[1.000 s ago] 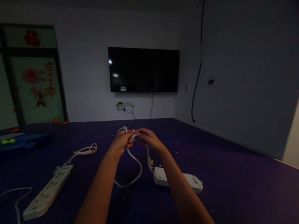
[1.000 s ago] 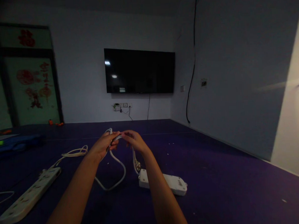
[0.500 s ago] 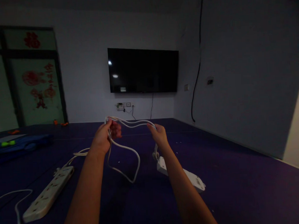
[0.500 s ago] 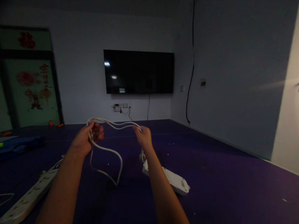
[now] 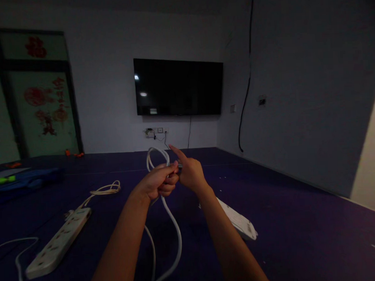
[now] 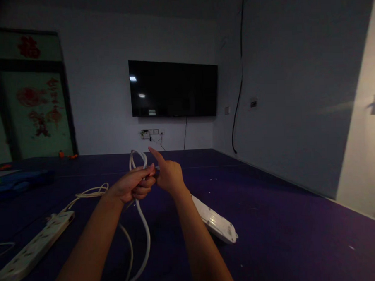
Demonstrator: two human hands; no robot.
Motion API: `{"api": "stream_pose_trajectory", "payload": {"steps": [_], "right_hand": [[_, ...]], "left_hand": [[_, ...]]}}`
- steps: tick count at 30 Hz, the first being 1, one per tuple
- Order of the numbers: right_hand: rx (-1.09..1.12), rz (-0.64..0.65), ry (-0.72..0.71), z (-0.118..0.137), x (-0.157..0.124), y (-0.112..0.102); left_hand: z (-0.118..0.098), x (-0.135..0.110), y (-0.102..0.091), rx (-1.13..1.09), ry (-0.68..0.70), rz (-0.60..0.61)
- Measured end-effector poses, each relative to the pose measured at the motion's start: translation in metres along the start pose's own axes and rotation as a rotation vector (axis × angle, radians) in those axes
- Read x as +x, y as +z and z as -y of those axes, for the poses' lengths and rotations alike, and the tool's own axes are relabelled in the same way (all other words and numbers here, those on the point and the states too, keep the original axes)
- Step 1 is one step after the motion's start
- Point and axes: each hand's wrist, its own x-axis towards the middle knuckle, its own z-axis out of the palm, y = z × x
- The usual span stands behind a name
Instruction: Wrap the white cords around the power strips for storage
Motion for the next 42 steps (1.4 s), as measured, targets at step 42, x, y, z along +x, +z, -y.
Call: {"api": "stream_pose_trajectory", "payload": {"steps": [42], "right_hand": [[0.261,0.087,0.066,-0.06,0.001,0.012]], "left_hand": [[-0.035,-0.034,-0.018,-0.44,0.758,-0.224]]}}
